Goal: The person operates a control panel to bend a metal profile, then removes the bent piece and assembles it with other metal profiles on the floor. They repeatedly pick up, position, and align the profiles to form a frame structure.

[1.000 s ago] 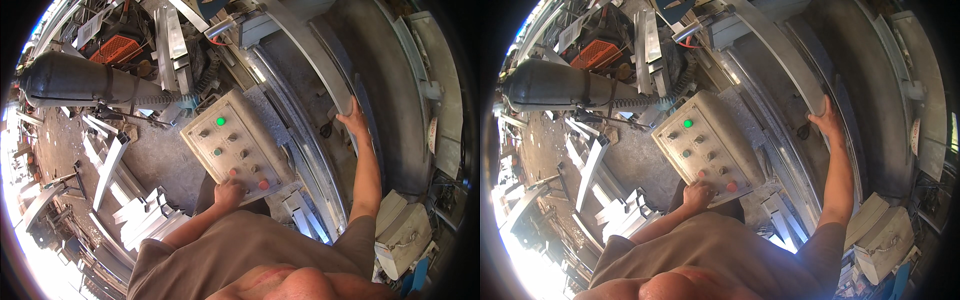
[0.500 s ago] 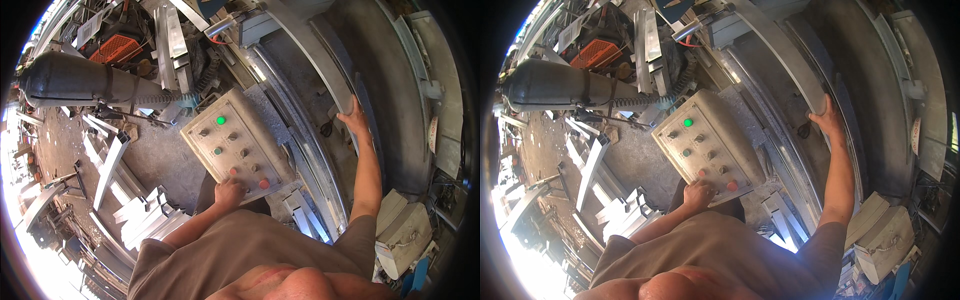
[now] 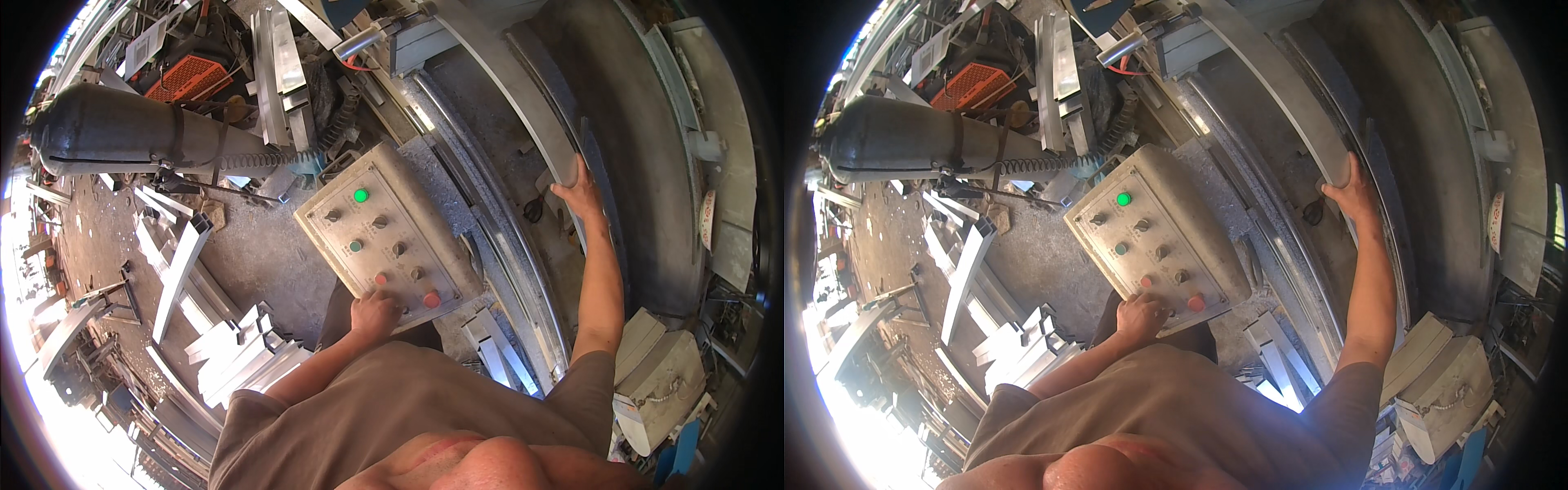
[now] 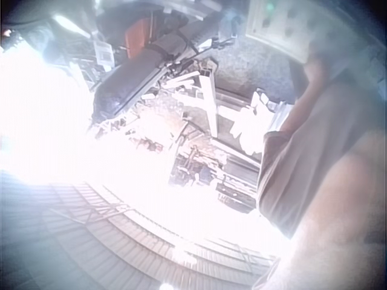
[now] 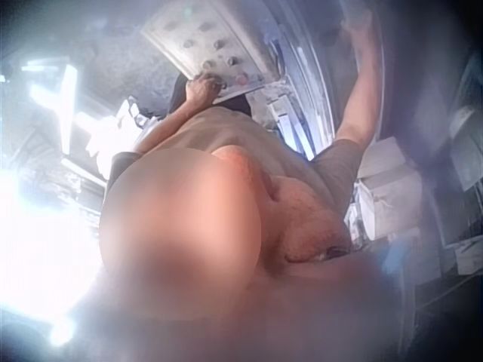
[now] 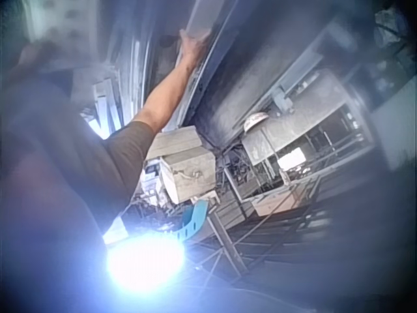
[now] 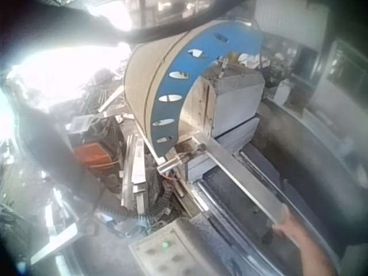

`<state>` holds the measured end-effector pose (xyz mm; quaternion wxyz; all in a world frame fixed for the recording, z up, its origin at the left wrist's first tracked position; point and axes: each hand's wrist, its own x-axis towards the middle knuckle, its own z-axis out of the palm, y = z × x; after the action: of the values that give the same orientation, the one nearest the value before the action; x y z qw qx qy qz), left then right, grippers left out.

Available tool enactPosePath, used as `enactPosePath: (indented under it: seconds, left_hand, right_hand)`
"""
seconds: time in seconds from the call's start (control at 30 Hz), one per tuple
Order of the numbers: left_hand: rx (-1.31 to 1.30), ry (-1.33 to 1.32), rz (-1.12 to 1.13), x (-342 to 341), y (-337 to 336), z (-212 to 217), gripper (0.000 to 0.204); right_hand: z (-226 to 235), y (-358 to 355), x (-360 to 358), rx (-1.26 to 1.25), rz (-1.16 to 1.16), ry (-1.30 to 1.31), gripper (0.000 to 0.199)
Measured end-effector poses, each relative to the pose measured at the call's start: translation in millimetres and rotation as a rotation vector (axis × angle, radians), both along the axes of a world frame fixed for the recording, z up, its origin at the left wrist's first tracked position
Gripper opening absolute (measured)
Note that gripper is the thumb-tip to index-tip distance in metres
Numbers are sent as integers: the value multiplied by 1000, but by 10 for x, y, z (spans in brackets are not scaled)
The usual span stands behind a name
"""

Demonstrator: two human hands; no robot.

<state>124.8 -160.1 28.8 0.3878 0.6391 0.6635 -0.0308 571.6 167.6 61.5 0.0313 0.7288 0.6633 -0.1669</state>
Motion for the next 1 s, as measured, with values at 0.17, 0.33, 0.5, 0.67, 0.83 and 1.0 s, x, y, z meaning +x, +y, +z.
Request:
enactPosePath:
  seconds: [0.17, 0.33, 0.5, 0.67, 0.83, 1.0]
  left_hand:
    - [-8, 16, -2, 2, -18, -28, 21]
    - [1, 31, -8, 3, -47, -73, 19]
    - [54, 39, -8, 6, -76, -134, 18]
    - [69, 44, -18, 6, -89, -150, 17]
    - [59, 41, -12, 4, -78, -135, 19]
    - [52, 37, -8, 6, -72, -120, 18]
  right_hand:
    - [6, -6, -18, 40, 7, -23, 112]
    - [25, 0, -24, -7, -6, -9, 111]
    - [40, 4, -34, -24, -10, -16, 111]
    - [39, -4, -42, 11, -5, -25, 111]
    - [23, -3, -30, 9, -6, -27, 110]
    - [6, -9, -19, 25, 3, -18, 111]
